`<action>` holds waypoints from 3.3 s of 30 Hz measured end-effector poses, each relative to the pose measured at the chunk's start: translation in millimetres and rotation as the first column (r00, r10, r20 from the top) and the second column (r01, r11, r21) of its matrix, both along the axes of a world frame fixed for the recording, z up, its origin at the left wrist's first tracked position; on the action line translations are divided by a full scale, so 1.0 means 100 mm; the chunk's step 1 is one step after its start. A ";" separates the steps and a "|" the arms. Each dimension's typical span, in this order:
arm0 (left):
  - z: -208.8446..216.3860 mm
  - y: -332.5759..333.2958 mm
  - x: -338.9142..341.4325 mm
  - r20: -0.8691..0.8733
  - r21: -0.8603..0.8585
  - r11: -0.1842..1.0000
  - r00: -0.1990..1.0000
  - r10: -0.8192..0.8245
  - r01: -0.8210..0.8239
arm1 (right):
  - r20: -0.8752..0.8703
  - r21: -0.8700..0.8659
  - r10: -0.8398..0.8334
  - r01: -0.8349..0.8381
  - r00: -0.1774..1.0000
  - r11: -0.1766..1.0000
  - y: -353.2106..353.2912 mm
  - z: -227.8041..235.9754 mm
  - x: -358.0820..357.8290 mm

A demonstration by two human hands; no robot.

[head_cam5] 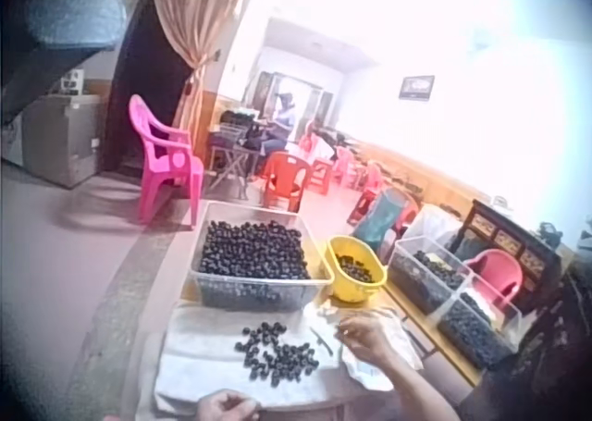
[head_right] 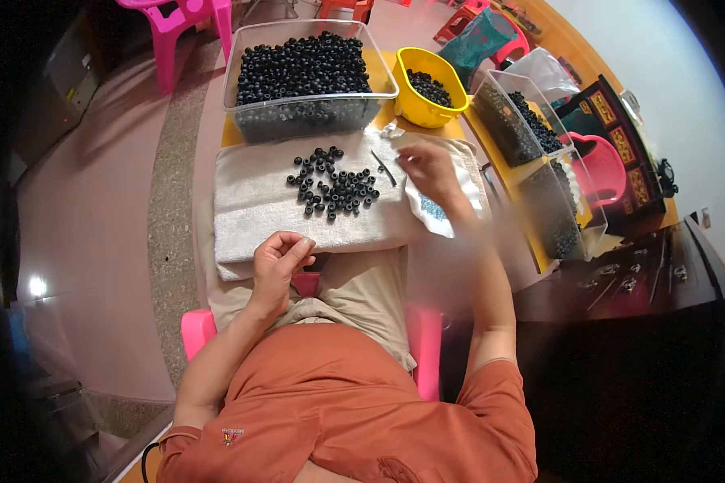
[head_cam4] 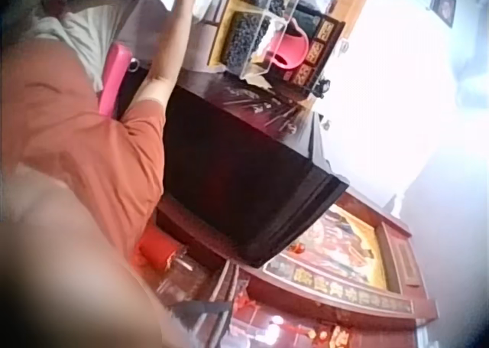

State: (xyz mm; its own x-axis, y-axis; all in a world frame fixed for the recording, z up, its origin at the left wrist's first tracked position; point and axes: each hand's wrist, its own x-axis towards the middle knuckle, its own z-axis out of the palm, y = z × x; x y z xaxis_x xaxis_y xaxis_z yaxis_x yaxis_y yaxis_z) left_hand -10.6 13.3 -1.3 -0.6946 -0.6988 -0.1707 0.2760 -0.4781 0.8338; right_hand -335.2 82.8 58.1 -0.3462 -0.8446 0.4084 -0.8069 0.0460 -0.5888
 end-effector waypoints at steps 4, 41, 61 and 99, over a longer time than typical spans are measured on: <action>-0.04 0.01 0.01 -0.010 0.004 1.000 1.000 0.004 -0.004 | 0.031 0.277 0.033 -0.040 0.999 0.960 0.05 0.06 0.51; -0.02 0.04 0.04 -0.075 0.014 0.970 0.968 -0.241 0.243 | 0.054 -0.065 0.313 -0.310 0.948 0.949 0.39 -0.15 1.76; 0.02 0.04 0.06 -0.109 0.046 0.952 0.949 -0.295 0.302 | 0.174 -0.157 0.359 -0.334 0.917 0.930 0.46 -0.33 1.80; 0.01 0.11 0.02 -0.098 0.304 0.934 0.982 -0.162 0.185 | -0.134 -0.322 0.135 -0.172 0.982 0.931 0.48 -0.36 1.94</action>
